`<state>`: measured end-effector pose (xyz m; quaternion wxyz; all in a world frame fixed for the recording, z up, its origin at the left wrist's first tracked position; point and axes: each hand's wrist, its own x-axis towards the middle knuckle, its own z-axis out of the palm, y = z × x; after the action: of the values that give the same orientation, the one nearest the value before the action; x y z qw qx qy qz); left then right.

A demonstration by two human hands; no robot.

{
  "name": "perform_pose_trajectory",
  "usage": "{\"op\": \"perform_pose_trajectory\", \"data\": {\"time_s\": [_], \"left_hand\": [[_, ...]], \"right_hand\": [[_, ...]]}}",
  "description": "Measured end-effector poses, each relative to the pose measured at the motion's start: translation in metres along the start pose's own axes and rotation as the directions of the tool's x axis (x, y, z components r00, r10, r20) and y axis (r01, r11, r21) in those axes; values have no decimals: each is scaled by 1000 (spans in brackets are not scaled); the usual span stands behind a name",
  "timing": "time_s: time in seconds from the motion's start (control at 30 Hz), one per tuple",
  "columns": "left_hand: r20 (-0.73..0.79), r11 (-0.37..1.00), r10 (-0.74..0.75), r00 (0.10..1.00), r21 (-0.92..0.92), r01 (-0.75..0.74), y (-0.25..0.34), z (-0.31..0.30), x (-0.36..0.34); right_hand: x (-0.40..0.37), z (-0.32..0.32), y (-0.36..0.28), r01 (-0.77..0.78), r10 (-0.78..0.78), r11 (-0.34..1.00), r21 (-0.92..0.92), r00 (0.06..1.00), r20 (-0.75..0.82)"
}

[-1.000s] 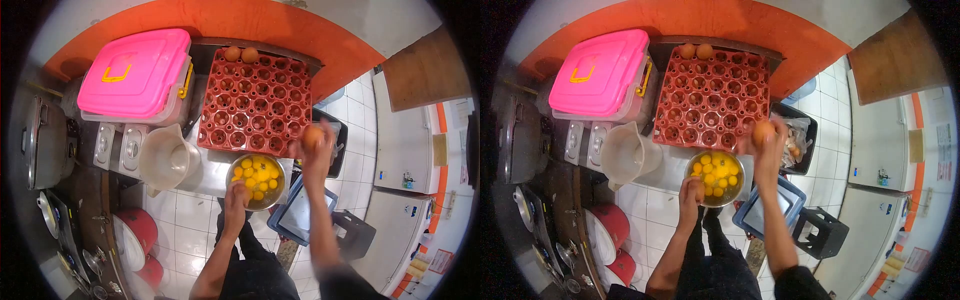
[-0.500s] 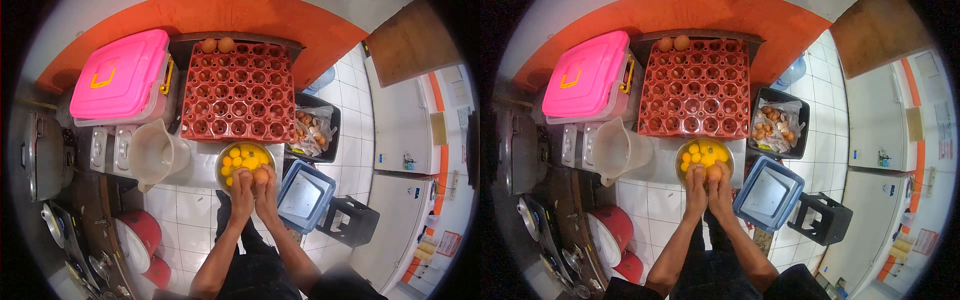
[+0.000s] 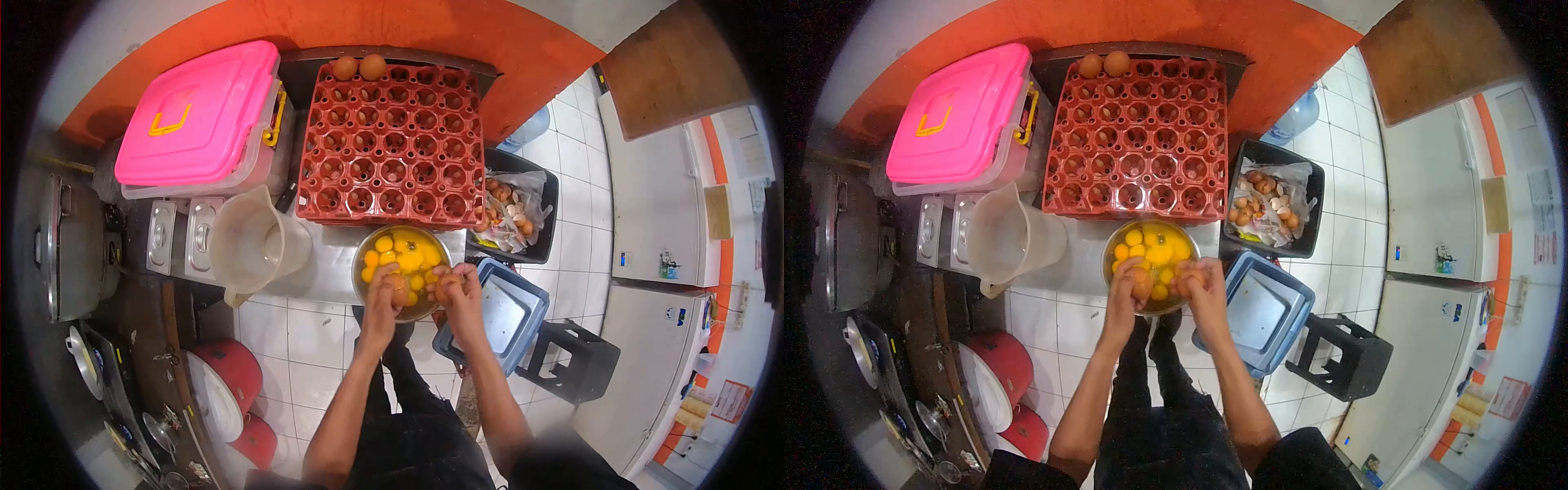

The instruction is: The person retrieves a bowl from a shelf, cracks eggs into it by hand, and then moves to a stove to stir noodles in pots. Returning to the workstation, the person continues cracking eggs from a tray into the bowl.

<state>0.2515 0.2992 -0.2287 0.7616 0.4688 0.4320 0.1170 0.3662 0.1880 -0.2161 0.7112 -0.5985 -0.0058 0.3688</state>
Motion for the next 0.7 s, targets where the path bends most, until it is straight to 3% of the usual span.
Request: {"op": "perform_pose_trajectory", "data": {"time_s": [0.03,0.1,0.17,0.23,0.3,0.37,0.53,0.7], "left_hand": [[15,999,2,1000,-43,-1,12,1,-3],[77,998,-26,997,-54,30,20,-1,-1],[169,996,-93,981,18,91,23,-6,2],[221,994,-83,972,82,66,28,-5,4],[269,993,-89,959,95,66,32,-4,4],[305,994,-110,946,61,96,35,-6,5],[300,992,7,954,116,-43,46,-7,-6],[184,974,160,970,133,-186,24,-12,-3]], "right_hand": [[2,-7,-5,-42,40,998,42,999,30],[6,-16,-10,112,-52,933,-343,982,179],[4,-7,-31,261,-89,796,-546,943,321],[5,2,-48,403,-127,694,-597,884,449],[7,2,-51,428,-112,679,-597,864,491],[10,-2,-45,355,-57,712,-606,889,454],[8,1,-28,222,-53,718,-660,962,266],[6,4,-14,364,-238,646,-671,931,277]]}}
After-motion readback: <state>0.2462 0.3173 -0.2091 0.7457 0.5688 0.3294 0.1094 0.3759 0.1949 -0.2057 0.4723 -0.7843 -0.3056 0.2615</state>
